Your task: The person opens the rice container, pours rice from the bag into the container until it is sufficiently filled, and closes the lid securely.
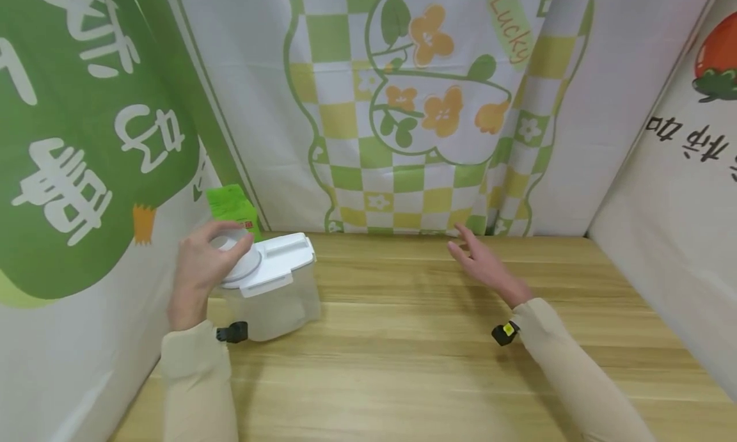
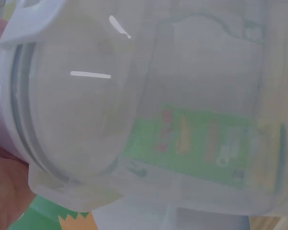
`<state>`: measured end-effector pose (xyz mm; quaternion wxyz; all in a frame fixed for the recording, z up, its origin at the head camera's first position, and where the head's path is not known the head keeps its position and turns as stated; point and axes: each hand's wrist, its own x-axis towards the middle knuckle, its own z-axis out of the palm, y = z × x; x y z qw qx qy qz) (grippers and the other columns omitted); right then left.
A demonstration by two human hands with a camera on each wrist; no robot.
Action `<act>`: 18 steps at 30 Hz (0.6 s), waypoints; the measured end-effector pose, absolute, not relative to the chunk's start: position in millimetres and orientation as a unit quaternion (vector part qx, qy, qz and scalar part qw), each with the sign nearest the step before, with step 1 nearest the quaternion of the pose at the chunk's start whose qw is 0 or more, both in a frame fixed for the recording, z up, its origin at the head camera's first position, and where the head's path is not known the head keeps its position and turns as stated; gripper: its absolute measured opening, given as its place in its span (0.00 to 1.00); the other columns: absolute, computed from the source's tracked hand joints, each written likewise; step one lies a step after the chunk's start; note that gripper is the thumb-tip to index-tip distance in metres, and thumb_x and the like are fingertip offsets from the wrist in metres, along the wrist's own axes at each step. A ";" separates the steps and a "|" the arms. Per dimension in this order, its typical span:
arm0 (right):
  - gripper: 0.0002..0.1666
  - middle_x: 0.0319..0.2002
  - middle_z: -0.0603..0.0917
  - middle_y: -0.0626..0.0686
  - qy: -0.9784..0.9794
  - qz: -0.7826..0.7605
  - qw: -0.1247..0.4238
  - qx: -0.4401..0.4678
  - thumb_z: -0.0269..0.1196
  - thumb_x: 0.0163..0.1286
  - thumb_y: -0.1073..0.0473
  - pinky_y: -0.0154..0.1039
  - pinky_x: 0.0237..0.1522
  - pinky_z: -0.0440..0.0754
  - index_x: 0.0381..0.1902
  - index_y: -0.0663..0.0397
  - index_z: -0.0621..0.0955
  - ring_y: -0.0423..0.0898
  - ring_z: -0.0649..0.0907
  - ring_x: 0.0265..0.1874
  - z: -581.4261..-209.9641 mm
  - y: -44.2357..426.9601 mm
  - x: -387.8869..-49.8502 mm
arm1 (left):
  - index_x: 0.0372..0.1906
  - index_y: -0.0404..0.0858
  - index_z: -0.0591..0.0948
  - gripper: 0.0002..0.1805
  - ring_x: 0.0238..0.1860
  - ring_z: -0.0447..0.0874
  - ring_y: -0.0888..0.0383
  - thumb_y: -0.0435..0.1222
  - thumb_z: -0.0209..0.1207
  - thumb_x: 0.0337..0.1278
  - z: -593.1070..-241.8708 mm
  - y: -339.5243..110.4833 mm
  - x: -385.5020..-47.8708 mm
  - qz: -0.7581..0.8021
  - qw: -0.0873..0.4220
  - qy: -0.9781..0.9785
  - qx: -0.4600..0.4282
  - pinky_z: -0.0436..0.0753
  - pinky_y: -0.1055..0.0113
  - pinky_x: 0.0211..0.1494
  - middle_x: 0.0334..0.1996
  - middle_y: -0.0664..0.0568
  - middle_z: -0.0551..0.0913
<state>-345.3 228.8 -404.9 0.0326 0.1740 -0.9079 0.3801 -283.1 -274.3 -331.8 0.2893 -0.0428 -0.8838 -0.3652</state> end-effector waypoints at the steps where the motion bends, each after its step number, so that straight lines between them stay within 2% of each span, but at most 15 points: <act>1: 0.42 0.74 0.59 0.67 -0.906 0.385 0.031 0.176 0.44 0.78 0.38 0.63 0.65 0.70 0.79 0.49 0.45 0.65 0.71 0.67 -405.1 228.1 -344.8 | 0.46 0.38 0.85 0.20 0.53 0.81 0.43 0.47 0.67 0.55 -331.7 -271.7 -283.9 -0.370 0.295 -0.880 -0.045 0.74 0.52 0.56 0.48 0.41 0.86; 4: 0.41 0.73 0.61 0.68 -0.901 0.393 0.037 0.179 0.44 0.78 0.38 0.63 0.65 0.71 0.79 0.49 0.46 0.66 0.72 0.65 -404.9 225.9 -342.4 | 0.43 0.36 0.86 0.17 0.51 0.81 0.46 0.44 0.68 0.53 -332.1 -262.9 -287.5 -0.382 0.315 -0.866 -0.063 0.73 0.60 0.53 0.45 0.42 0.87; 7: 0.40 0.71 0.64 0.68 -0.897 0.399 0.042 0.186 0.45 0.78 0.39 0.62 0.64 0.72 0.78 0.49 0.48 0.66 0.73 0.64 -405.3 222.3 -341.2 | 0.42 0.36 0.86 0.16 0.49 0.81 0.48 0.41 0.70 0.51 -332.5 -254.0 -292.0 -0.396 0.328 -0.854 -0.082 0.72 0.62 0.53 0.43 0.42 0.87; 12: 0.38 0.70 0.65 0.69 -0.887 0.413 0.047 0.202 0.46 0.79 0.42 0.63 0.64 0.72 0.78 0.49 0.50 0.66 0.74 0.63 -407.2 215.8 -341.0 | 0.45 0.37 0.85 0.17 0.51 0.80 0.50 0.41 0.70 0.52 -332.7 -238.9 -297.0 -0.428 0.307 -0.845 -0.092 0.72 0.56 0.59 0.45 0.43 0.86; 18: 0.39 0.70 0.66 0.67 -0.881 0.423 0.039 0.207 0.47 0.78 0.42 0.62 0.65 0.71 0.78 0.48 0.50 0.65 0.73 0.64 -405.7 209.0 -337.3 | 0.46 0.38 0.84 0.17 0.54 0.80 0.47 0.43 0.68 0.54 -331.5 -223.6 -299.6 -0.443 0.283 -0.844 -0.111 0.71 0.47 0.63 0.46 0.42 0.86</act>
